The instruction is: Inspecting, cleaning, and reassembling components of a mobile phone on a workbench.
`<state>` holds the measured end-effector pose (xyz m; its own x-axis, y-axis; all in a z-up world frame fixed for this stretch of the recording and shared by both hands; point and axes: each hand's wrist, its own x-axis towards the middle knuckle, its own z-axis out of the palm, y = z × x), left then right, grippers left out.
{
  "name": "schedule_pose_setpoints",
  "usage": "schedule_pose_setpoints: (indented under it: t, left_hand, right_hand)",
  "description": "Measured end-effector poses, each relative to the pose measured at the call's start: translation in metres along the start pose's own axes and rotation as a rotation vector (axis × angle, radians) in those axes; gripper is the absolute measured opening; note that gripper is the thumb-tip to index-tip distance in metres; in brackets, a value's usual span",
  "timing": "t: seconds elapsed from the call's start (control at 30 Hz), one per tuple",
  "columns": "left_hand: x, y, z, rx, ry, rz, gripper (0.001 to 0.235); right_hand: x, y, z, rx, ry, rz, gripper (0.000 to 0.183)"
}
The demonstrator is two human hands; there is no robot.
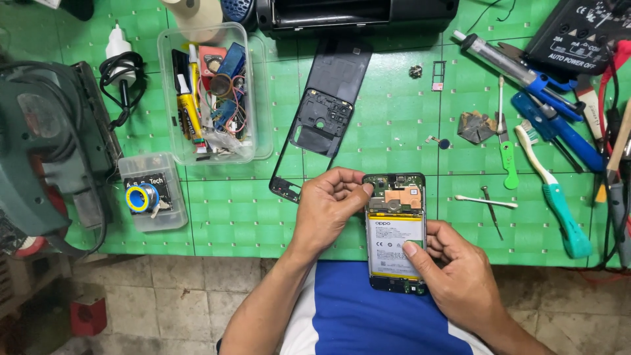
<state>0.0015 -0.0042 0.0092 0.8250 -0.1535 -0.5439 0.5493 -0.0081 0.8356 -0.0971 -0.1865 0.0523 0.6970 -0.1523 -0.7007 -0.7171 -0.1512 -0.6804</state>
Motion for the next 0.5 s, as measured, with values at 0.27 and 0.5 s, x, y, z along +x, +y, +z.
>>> schedule_pose_setpoints:
  t: [0.27, 0.5]
  left_hand:
    - [0.0, 0.0014, 0.0001, 0.035, 0.015, 0.023, 0.015]
    - [0.0003, 0.0005, -0.0003, 0.035, 0.02, 0.022, 0.015]
  right_hand:
    - [-0.0008, -0.0001, 0.001, -0.043, 0.012, -0.041, 0.034]
    - [-0.002, -0.0049, 0.0007, -0.072, 0.003, -0.014, 0.034]
